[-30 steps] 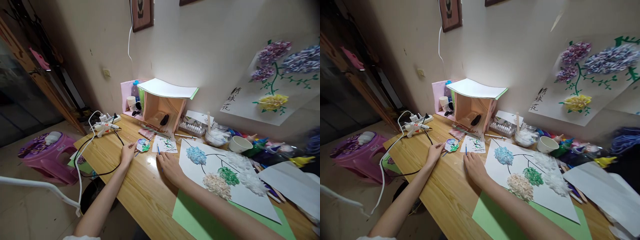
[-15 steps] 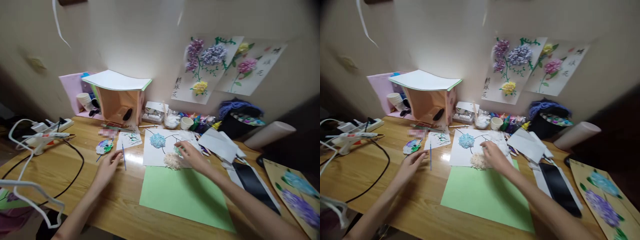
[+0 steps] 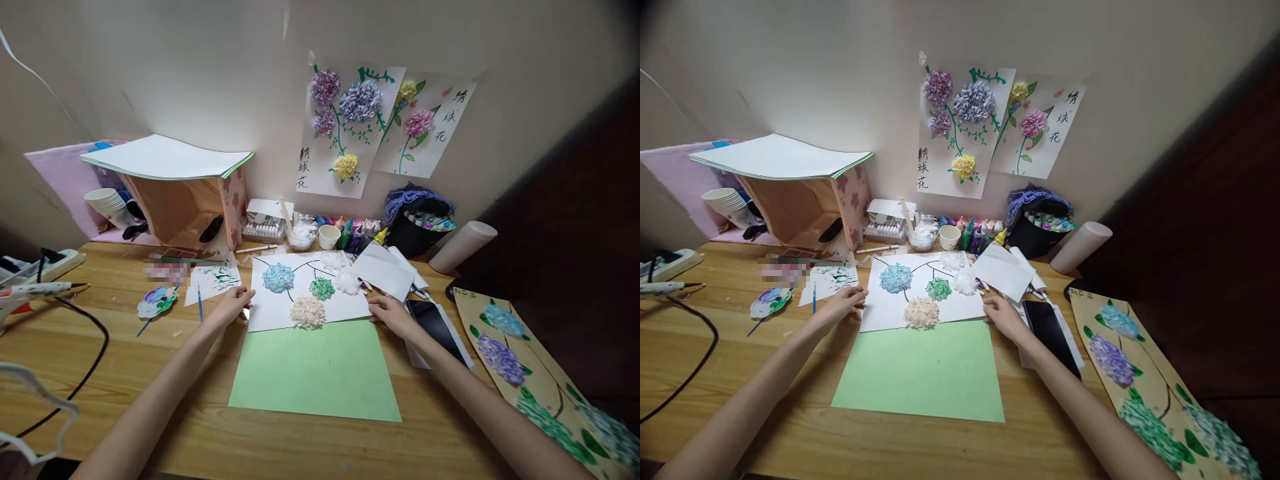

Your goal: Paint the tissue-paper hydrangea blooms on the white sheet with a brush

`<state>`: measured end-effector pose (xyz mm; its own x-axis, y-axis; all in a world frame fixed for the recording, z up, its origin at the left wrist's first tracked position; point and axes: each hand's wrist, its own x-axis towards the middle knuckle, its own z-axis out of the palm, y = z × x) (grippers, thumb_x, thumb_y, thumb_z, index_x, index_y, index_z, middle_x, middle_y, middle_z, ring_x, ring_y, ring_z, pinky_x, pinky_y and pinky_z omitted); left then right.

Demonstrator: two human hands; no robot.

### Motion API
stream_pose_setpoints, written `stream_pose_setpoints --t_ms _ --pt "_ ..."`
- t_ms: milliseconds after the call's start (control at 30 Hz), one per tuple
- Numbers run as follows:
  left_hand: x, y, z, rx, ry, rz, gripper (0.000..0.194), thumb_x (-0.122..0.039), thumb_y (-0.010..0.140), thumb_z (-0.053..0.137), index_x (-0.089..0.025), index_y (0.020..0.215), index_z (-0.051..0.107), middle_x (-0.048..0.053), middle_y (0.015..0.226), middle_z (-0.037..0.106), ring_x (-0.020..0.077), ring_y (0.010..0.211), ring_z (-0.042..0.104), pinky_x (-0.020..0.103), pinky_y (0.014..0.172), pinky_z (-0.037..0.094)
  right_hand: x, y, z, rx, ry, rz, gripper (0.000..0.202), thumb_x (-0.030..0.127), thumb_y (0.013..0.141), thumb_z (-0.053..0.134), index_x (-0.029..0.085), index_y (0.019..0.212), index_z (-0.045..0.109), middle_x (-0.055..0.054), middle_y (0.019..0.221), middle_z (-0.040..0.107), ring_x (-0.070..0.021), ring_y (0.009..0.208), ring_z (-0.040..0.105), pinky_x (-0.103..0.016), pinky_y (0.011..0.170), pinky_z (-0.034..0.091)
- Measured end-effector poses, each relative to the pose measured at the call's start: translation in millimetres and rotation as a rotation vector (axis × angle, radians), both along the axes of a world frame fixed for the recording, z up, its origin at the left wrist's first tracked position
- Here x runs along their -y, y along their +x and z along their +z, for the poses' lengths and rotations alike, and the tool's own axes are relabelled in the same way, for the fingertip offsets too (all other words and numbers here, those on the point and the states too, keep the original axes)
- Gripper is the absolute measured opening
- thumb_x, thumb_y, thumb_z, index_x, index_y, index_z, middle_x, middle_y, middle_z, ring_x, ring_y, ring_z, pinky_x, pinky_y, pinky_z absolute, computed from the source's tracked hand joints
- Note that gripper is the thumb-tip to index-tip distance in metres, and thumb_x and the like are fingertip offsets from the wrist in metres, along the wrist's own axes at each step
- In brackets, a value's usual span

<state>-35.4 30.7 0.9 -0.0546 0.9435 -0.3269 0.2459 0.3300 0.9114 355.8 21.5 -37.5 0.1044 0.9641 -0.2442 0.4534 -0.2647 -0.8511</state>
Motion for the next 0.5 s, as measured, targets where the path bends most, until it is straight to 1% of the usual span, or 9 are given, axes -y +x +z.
stream_pose_setpoints --t_ms 67,167,233,300,400,500 --pt "1.1 2.7 2.0 -0.003 -0.009 -0.02 0.039 -0.048 0.059 0.07 -0.016 0.077 0.058 0.0 0.066 0.057 0.0144 0.057 0.057 0.023 0.047 0.04 0.0 -2.5 -0.2 -0.054 -0.01 -0.008 0.002 0.02 0.073 0.06 0.018 0.072 0.059 0.0 0.066 0.067 -0.0132 0.055 0.064 -0.026 0.057 0.056" --pt "3.2 7.3 3.6 -0.008 -0.023 -0.067 0.035 -0.049 0.06 0.069 -0.016 0.07 0.059 -0.003 0.057 0.053 0.0123 0.048 0.049 0.023 0.045 0.037 2.6 -4.3 2.5 -0.121 -0.041 -0.017 0.007 0.02 0.072 0.063 0.018 0.075 0.057 0.001 0.055 0.063 -0.0122 0.049 0.062 -0.024 0.051 0.054" --pt "4.7 9.7 3.4 -0.016 -0.014 -0.092 0.033 -0.048 0.06 0.069 -0.017 0.063 0.058 -0.003 0.053 0.051 0.0118 0.048 0.047 0.023 0.046 0.036 5.8 -5.1 4.7 -0.157 -0.063 -0.019 0.012 0.022 0.072 0.064 0.018 0.078 0.056 0.002 0.051 0.062 -0.0115 0.045 0.059 -0.022 0.046 0.051" --pt "6.7 10.5 2.5 -0.023 0.007 -0.101 0.032 -0.047 0.059 0.069 -0.017 0.06 0.059 -0.003 0.053 0.052 0.0119 0.049 0.047 0.023 0.047 0.035 10.3 -6.1 6.8 -0.188 -0.075 -0.016 0.016 0.026 0.071 0.066 0.018 0.079 0.055 0.003 0.05 0.061 -0.0108 0.042 0.057 -0.022 0.043 0.048" --pt "11.0 6.9 1.6 -0.016 0.026 -0.109 0.035 -0.049 0.06 0.068 -0.015 0.069 0.064 -0.001 0.057 0.057 0.0138 0.052 0.05 0.024 0.049 0.036 19.9 -9.3 9.9 -0.234 -0.07 -0.014 0.025 0.032 0.067 0.07 0.018 0.078 0.054 0.004 0.049 0.059 -0.0103 0.043 0.056 -0.021 0.043 0.046" --pt "16.6 -2.0 3.6 0.029 0.058 -0.104 0.042 -0.053 0.059 0.068 -0.015 0.076 0.065 0.001 0.064 0.063 0.0169 0.058 0.055 0.025 0.052 0.039 32.8 -16.4 13.6 -0.278 -0.058 -0.013 0.034 0.039 0.062 0.074 0.019 0.078 0.052 0.005 0.051 0.057 -0.0102 0.047 0.057 -0.021 0.047 0.047"
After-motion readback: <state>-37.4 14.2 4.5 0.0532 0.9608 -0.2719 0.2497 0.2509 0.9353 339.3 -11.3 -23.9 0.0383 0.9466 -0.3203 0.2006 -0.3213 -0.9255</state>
